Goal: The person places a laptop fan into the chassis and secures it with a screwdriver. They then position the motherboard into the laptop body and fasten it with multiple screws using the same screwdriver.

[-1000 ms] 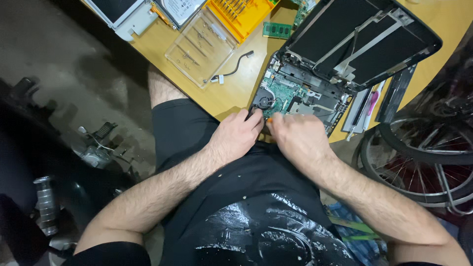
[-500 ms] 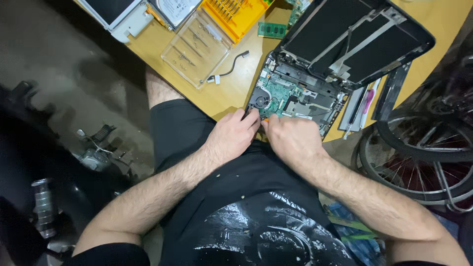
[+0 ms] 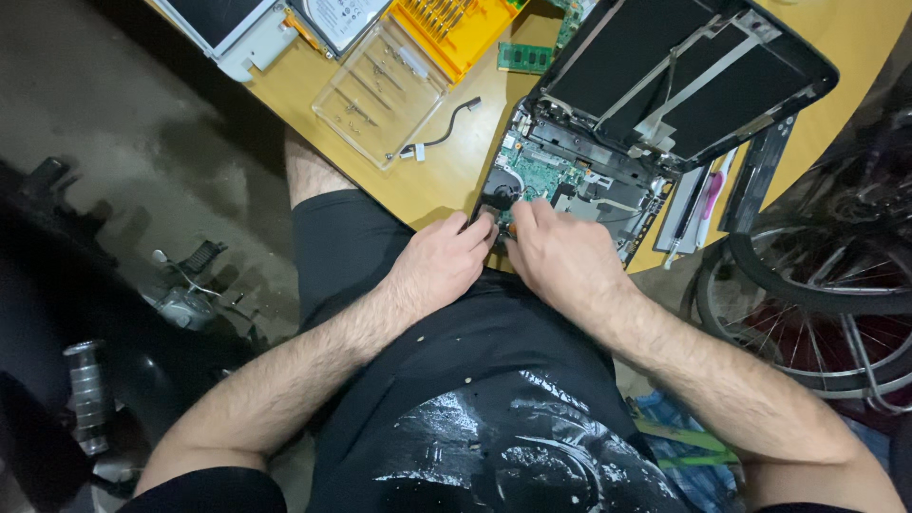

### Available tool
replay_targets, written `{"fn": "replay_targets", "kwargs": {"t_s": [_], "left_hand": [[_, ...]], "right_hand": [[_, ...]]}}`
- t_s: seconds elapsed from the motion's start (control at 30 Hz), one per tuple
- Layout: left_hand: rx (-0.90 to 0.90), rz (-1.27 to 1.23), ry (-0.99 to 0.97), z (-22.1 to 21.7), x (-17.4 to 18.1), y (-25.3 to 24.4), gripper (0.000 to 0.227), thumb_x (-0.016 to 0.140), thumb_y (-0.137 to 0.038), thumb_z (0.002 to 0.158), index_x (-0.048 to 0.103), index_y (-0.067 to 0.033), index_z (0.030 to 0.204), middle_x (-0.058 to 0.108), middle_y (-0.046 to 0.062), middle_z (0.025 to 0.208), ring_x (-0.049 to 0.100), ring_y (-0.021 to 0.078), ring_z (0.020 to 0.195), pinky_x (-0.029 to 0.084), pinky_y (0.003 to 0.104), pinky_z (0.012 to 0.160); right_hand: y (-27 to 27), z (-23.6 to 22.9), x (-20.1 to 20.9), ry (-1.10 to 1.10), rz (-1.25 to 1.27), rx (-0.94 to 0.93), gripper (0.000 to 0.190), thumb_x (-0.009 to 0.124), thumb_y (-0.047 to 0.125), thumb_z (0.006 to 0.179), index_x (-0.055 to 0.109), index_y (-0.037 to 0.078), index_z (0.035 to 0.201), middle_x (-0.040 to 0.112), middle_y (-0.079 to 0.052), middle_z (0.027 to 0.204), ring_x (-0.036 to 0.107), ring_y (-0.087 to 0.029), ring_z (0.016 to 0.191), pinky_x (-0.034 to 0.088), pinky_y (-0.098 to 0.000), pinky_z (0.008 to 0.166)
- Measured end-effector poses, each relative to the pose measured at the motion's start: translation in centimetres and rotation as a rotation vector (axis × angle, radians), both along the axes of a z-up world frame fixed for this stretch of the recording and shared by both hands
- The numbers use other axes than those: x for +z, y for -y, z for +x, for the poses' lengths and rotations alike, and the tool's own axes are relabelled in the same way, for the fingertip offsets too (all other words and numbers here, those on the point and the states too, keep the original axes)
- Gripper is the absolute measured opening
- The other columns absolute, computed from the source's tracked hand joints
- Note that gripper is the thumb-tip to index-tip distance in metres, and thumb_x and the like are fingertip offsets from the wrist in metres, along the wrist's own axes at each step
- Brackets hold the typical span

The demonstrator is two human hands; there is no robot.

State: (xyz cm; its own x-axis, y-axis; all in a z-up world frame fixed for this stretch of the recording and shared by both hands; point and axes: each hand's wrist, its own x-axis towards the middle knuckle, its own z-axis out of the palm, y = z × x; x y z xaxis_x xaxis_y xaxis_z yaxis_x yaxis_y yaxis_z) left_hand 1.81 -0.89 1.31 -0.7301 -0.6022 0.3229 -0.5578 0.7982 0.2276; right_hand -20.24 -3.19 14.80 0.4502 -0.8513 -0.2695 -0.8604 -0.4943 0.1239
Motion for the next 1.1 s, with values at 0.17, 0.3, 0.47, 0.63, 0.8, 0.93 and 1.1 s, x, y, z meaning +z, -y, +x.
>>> {"fn": "replay_targets", "kwargs": {"t_s": [0.17,0.3,0.47,0.63,0.8,0.93,1.1], "left_hand": [[0.026,0.038,-0.038,-0.6,-1.9,-0.6,0.021,0.06,-0.025,0.114,0.076,-0.0108,0.119,0.06,0.006,0.124,0.055,0.0228,0.095,0.049,0.044,0.084],[0.02,0.058,-0.053,-0.5,-0.5,-0.1,0.018,0.062,-0.024,0.114,0.075,-0.0114,0.112,0.059,0.005,0.118,0.056,0.0227,0.094,0.049,0.044,0.083],[0.049,0.097,-0.067,-0.9,-1.7,-0.9,0.014,0.068,-0.022,0.107,0.076,-0.012,0.111,0.061,0.006,0.123,0.056,0.0232,0.095,0.05,0.042,0.08],[0.064,0.1,-0.069,-1.0,-1.1,-0.8,0.012,0.069,-0.023,0.106,0.076,-0.0124,0.108,0.06,0.005,0.121,0.056,0.0227,0.095,0.051,0.041,0.078],[0.063,0.116,-0.067,-0.7,-0.9,-0.8,0.012,0.07,-0.022,0.108,0.076,-0.0117,0.108,0.061,0.006,0.123,0.058,0.0225,0.095,0.051,0.039,0.078],[0.074,0.091,-0.035,-0.8,-1.3,-1.0,0.021,0.071,-0.026,0.107,0.08,-0.0116,0.12,0.063,0.007,0.13,0.059,0.0235,0.097,0.052,0.04,0.079],[0.076,0.118,-0.047,-0.7,-1.5,-0.9,0.021,0.069,-0.026,0.111,0.081,-0.0109,0.12,0.065,0.007,0.127,0.06,0.0239,0.097,0.051,0.041,0.081]], "right_hand": [[-1.3,-1.4,-3.4,0.006,-0.029,0.079,0.017,0.07,0.031,0.114,0.072,0.021,0.099,0.071,0.002,0.081,0.086,-0.025,0.075,0.067,-0.0434,0.06],[-0.5,-0.6,-1.7,0.005,-0.006,-0.043,0.028,0.067,0.037,0.121,0.073,0.021,0.098,0.071,0.005,0.075,0.083,-0.021,0.066,0.065,-0.0402,0.055],[-0.9,-2.1,-2.4,0.003,-0.002,0.142,0.012,0.076,0.027,0.112,0.077,0.016,0.108,0.071,0.004,0.104,0.088,-0.024,0.084,0.072,-0.0418,0.065],[-1.1,-1.5,-4.1,-0.006,0.068,0.014,0.017,0.071,0.026,0.113,0.076,0.017,0.1,0.07,0.004,0.085,0.085,-0.027,0.073,0.066,-0.0427,0.055],[-0.6,-0.4,-1.3,0.039,0.08,-0.029,0.021,0.079,0.034,0.11,0.069,0.014,0.111,0.068,-0.002,0.086,0.086,-0.035,0.07,0.066,-0.0513,0.055],[-0.9,-1.4,-1.9,0.025,0.045,0.156,0.007,0.071,0.021,0.111,0.074,0.015,0.114,0.069,-0.001,0.101,0.089,-0.031,0.084,0.071,-0.0467,0.064],[-0.9,-0.8,-3.1,-0.03,0.131,0.12,0.013,0.065,0.015,0.115,0.076,0.012,0.11,0.072,-0.001,0.095,0.088,-0.028,0.081,0.07,-0.0414,0.061]]}}
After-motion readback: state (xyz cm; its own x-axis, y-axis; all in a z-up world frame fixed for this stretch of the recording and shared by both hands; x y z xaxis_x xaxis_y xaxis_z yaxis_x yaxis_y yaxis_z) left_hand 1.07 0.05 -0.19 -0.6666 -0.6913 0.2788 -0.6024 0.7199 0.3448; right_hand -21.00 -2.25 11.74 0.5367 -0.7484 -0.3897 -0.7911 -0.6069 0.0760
